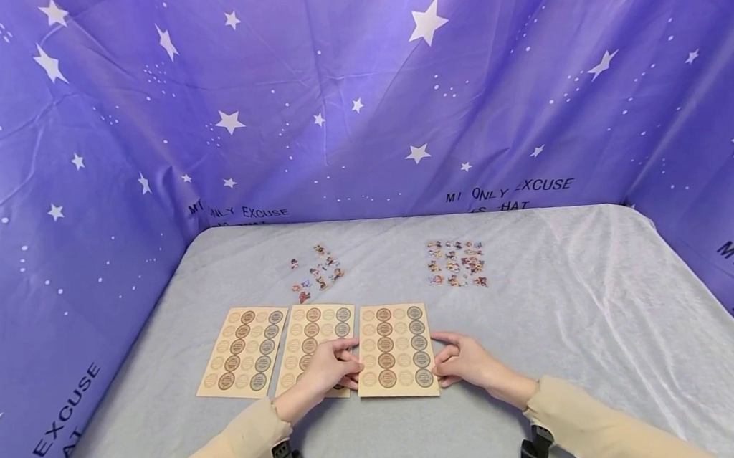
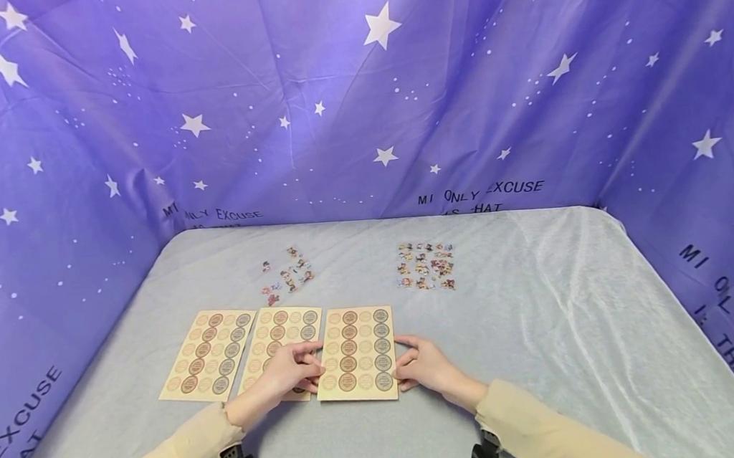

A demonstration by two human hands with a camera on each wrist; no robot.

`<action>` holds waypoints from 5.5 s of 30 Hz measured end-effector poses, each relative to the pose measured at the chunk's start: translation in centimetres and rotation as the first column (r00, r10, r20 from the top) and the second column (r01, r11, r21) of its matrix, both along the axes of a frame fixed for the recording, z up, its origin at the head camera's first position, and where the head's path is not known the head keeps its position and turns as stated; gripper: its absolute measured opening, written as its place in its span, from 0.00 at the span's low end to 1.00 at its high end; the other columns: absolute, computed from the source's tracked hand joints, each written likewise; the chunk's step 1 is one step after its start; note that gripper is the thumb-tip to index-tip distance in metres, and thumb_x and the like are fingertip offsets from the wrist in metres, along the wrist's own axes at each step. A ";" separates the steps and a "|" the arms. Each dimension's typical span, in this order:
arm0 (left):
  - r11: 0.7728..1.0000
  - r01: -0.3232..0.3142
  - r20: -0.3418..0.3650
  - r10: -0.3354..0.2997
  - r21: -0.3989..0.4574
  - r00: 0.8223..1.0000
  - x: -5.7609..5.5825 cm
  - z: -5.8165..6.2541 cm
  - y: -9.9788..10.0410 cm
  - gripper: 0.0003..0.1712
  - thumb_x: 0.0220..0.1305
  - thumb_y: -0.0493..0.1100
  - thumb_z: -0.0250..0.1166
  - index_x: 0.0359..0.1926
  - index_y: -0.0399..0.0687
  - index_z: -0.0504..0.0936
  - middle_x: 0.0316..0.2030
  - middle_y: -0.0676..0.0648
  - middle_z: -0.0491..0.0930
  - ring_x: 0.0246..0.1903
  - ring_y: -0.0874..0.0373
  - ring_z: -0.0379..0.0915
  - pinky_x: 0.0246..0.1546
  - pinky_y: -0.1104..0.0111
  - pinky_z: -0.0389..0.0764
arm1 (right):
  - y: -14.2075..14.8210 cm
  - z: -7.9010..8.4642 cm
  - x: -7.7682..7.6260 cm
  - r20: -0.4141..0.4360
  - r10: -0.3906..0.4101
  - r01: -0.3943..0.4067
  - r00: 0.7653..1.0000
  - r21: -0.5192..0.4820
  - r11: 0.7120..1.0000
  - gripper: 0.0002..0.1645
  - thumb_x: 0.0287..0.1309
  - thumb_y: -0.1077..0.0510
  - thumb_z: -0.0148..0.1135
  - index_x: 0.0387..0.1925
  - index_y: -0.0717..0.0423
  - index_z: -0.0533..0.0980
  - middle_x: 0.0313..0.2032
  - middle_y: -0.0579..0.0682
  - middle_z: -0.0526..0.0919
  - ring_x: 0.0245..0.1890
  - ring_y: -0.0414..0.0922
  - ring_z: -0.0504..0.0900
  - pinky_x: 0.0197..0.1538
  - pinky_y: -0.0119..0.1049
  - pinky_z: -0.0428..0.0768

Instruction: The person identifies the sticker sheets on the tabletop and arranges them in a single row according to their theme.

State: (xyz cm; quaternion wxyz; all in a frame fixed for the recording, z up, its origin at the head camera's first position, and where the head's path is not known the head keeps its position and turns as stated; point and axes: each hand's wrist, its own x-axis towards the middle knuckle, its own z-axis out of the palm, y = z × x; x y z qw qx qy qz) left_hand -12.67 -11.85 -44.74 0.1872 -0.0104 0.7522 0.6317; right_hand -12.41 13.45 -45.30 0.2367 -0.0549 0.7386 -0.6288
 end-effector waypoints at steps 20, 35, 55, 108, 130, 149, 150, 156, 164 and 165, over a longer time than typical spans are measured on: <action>0.991 0.057 -0.046 -0.063 -0.122 0.997 -0.1 0.6 -0.5 0.30 0.49 0.26 0.60 0.56 0.24 0.63 0.21 0.48 0.74 0.13 0.63 0.70 0.16 0.66 0.79 | -0.3 0.4 -0.3 -0.045 0.062 -0.060 0.997 0.031 0.998 0.38 0.46 0.70 0.57 0.58 0.79 0.52 0.23 0.51 0.78 0.18 0.41 0.76 0.27 0.40 0.81; 0.991 -0.050 -0.172 0.029 -0.124 0.985 -2.1 2.0 -4.0 0.22 0.48 0.27 0.54 0.49 0.23 0.70 0.29 0.35 0.76 0.22 0.53 0.76 0.27 0.63 0.81 | -0.3 2.7 -3.3 -0.087 0.179 -0.177 0.980 0.035 0.984 0.24 0.53 0.66 0.55 0.50 0.78 0.65 0.31 0.66 0.79 0.25 0.48 0.80 0.33 0.45 0.81; 0.961 -0.236 -0.159 0.213 -0.145 0.964 -5.0 1.9 -7.0 0.20 0.56 0.30 0.52 0.51 0.26 0.70 0.31 0.37 0.77 0.23 0.61 0.74 0.29 0.69 0.79 | -5.5 2.9 -9.2 -0.149 0.179 -0.163 0.972 0.114 0.980 0.23 0.52 0.66 0.51 0.52 0.70 0.68 0.36 0.67 0.78 0.32 0.55 0.79 0.38 0.42 0.80; 0.850 -0.526 -0.006 0.526 -0.034 0.850 -10.7 0.8 -9.9 0.27 0.61 0.35 0.45 0.62 0.32 0.58 0.57 0.33 0.62 0.47 0.52 0.66 0.47 0.69 0.72 | -14.8 -3.0 -18.5 -0.218 -0.090 0.102 0.972 0.041 0.994 0.28 0.53 0.61 0.58 0.57 0.57 0.67 0.54 0.53 0.71 0.53 0.47 0.70 0.55 0.37 0.70; 0.866 -0.491 0.054 0.497 -0.093 0.866 -11.8 0.5 -9.9 0.28 0.63 0.35 0.46 0.64 0.34 0.55 0.59 0.35 0.59 0.51 0.49 0.64 0.53 0.62 0.68 | -14.8 2.1 -13.9 -0.164 0.009 0.005 0.986 0.085 0.996 0.32 0.54 0.67 0.51 0.61 0.68 0.56 0.61 0.62 0.60 0.60 0.55 0.60 0.62 0.42 0.59; 0.805 -0.582 0.126 0.569 0.114 0.812 -11.1 2.3 -9.0 0.31 0.56 0.24 0.52 0.62 0.33 0.58 0.53 0.30 0.67 0.24 0.64 0.77 0.41 0.70 0.78 | -14.6 2.7 -13.7 -0.114 -0.173 0.179 0.978 0.044 0.983 0.21 0.56 0.67 0.52 0.53 0.64 0.69 0.54 0.58 0.72 0.53 0.50 0.71 0.56 0.36 0.69; 0.799 -0.590 0.127 0.577 0.119 0.807 -11.5 1.6 -9.2 0.32 0.55 0.23 0.52 0.62 0.33 0.58 0.53 0.30 0.67 0.24 0.64 0.77 0.38 0.72 0.79 | -14.6 2.8 -13.6 -0.115 -0.184 0.189 0.976 0.039 0.981 0.21 0.56 0.67 0.52 0.53 0.65 0.70 0.53 0.58 0.72 0.52 0.49 0.71 0.55 0.36 0.70; 0.778 -0.606 0.149 0.588 0.163 0.795 -12.5 0.3 -9.8 0.31 0.55 0.23 0.53 0.61 0.35 0.61 0.35 0.39 0.80 0.21 0.66 0.77 0.34 0.75 0.79 | -14.4 2.4 -13.9 -0.090 -0.223 0.221 0.971 -0.029 0.975 0.21 0.56 0.68 0.51 0.53 0.68 0.69 0.49 0.62 0.74 0.49 0.52 0.74 0.52 0.39 0.73; 0.781 -0.576 0.131 0.562 0.239 0.817 -12.3 0.7 -9.8 0.30 0.55 0.24 0.53 0.61 0.37 0.63 0.23 0.54 0.75 0.22 0.66 0.77 0.33 0.76 0.78 | -14.3 -9.6 -22.8 -0.105 -0.197 0.163 0.975 -0.273 0.948 0.22 0.50 0.63 0.61 0.50 0.62 0.73 0.38 0.56 0.81 0.36 0.45 0.81 0.38 0.33 0.80; 0.782 -0.571 0.129 0.558 0.249 0.820 -12.3 0.8 -9.8 0.30 0.56 0.24 0.53 0.61 0.37 0.63 0.25 0.53 0.75 0.23 0.66 0.77 0.34 0.76 0.78 | -14.4 -10.0 -23.2 -0.083 -0.200 0.170 0.976 -0.278 0.945 0.22 0.51 0.64 0.59 0.51 0.62 0.72 0.39 0.57 0.81 0.37 0.45 0.81 0.39 0.34 0.80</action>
